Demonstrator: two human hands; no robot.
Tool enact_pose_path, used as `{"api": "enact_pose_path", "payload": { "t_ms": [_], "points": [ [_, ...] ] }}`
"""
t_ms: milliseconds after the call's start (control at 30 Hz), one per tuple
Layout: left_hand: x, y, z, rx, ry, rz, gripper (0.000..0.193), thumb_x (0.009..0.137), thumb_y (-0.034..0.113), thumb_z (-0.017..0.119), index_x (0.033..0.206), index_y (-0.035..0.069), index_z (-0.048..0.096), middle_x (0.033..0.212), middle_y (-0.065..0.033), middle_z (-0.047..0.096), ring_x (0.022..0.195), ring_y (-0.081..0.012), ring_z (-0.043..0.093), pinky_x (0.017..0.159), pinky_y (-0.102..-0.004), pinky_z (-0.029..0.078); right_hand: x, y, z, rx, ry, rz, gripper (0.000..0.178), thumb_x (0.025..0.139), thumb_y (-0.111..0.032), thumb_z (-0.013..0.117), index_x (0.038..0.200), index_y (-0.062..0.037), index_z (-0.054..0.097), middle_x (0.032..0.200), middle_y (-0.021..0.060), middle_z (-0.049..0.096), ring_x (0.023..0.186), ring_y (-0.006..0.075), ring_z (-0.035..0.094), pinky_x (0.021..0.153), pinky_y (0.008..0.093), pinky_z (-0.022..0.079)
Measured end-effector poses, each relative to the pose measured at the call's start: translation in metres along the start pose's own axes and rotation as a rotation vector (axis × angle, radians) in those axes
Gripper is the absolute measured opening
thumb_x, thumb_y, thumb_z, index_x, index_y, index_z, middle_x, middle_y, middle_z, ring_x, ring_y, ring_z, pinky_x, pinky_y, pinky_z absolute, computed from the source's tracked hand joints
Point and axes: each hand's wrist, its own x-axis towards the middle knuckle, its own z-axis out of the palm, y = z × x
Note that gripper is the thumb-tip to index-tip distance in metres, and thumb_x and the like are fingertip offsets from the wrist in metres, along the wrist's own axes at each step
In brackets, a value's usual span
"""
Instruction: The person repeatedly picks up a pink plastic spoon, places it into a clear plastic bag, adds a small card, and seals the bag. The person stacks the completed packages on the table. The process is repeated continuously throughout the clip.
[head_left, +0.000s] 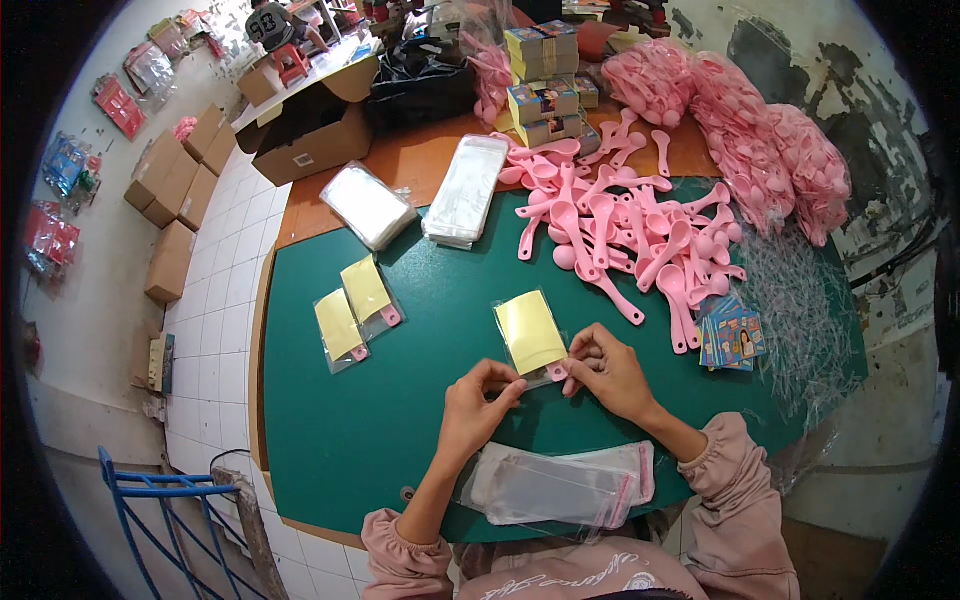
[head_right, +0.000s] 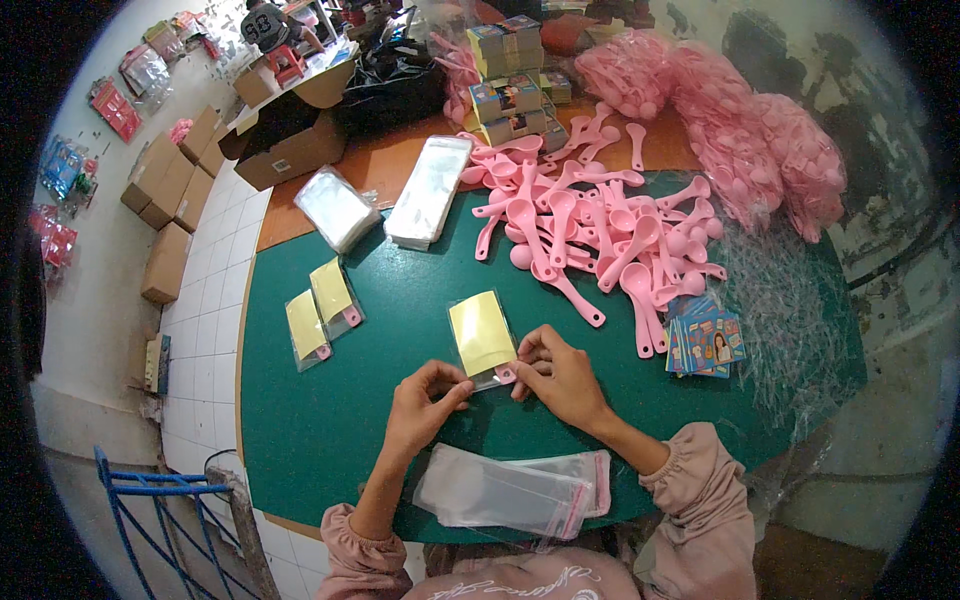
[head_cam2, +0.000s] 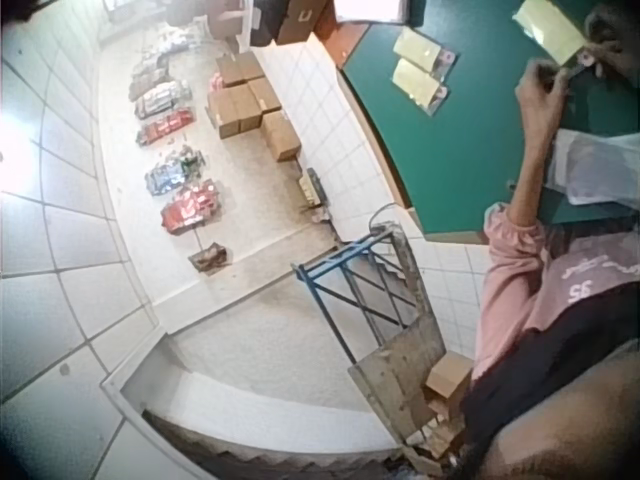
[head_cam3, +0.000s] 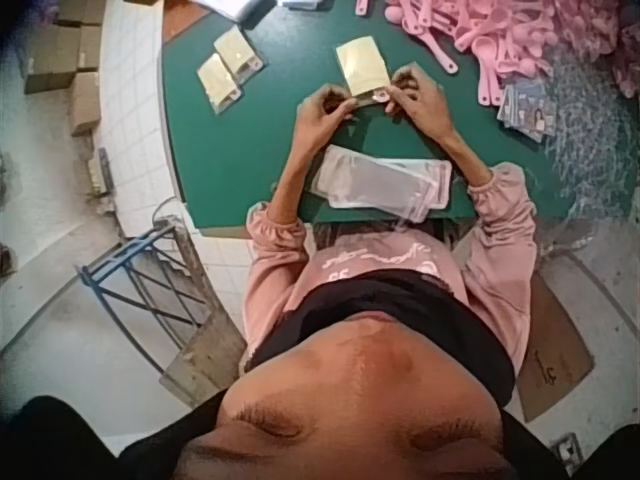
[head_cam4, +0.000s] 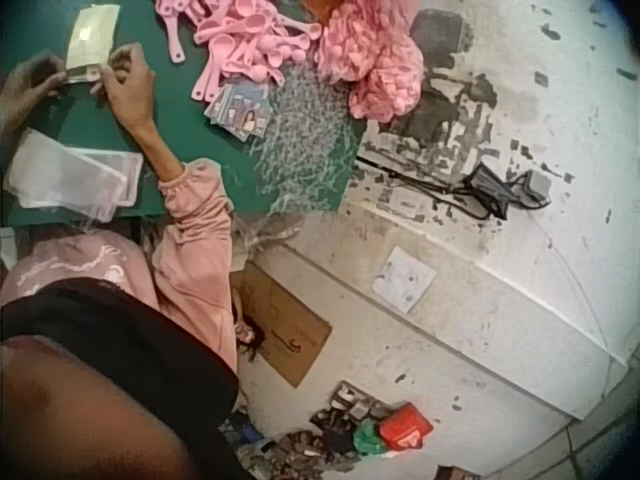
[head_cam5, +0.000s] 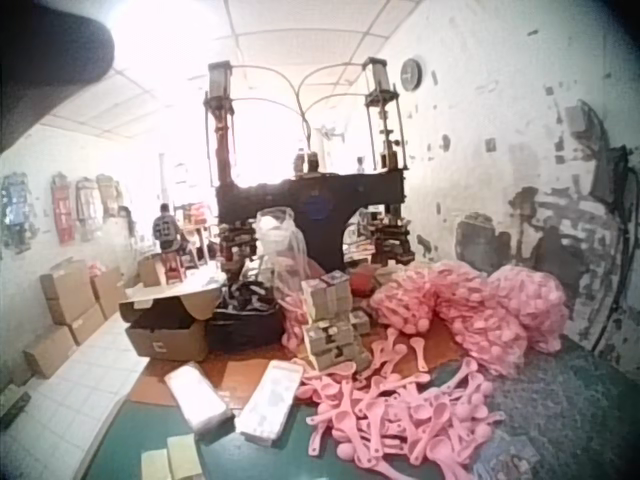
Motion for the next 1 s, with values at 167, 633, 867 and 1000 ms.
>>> {"api": "enact_pose_path", "payload": {
  "t_ms": [167,633,867,1000],
  "points": [
    [-0.004,0.005,0.005,-0.083,0.074,0.022,0.017,0.080,0.008,0.061,0.086,0.001,0.046,0.081,-0.0059,0.059,0.074,-0.0112,0.059,0.057,-0.0223,0.050,0.001,0.002,0.002,-0.051,0.011,-0.026,0.011,0.083,-0.004,0.056,0.084,0.0026,0.047,0.072,0.0075,0.058,0.060,0.0116,0.061,0.051,0.0216,0.049],
    [0.001,0.002,-0.034,0.115,0.287,0.196,0.040,0.078,0.004,0.060,0.117,0.003,0.052,0.111,-0.0084,0.058,0.080,-0.0126,0.056,0.068,-0.0245,0.047,0.010,-0.010,-0.015,-0.653,0.163,-0.309,0.025,0.076,-0.005,0.061,0.099,0.0004,0.053,0.080,0.0095,0.055,0.068,0.0193,0.057,0.058,0.0286,0.046],
    [-0.018,0.001,-0.113,0.940,0.911,0.262,0.032,0.078,0.011,0.061,0.109,0.006,0.058,0.104,-0.0140,0.058,0.090,-0.0260,0.056,0.081,-0.0354,0.044,0.016,0.002,-0.050,-1.177,0.412,-0.374,0.030,0.071,-0.008,0.064,0.099,0.0000,0.055,0.092,0.0142,0.050,0.088,0.0299,0.048,0.077,0.0383,0.040],
    [-0.006,0.035,-0.047,0.632,-0.188,0.601,0.035,0.072,0.018,0.067,0.104,0.007,0.059,0.109,-0.0115,0.053,0.099,-0.0279,0.052,0.084,-0.0363,0.043,0.011,0.003,-0.060,-1.057,0.343,-0.275,0.028,0.071,-0.005,0.062,0.098,0.0008,0.056,0.088,0.0149,0.050,0.083,0.0294,0.050,0.073,0.0365,0.041]
  ]
}}
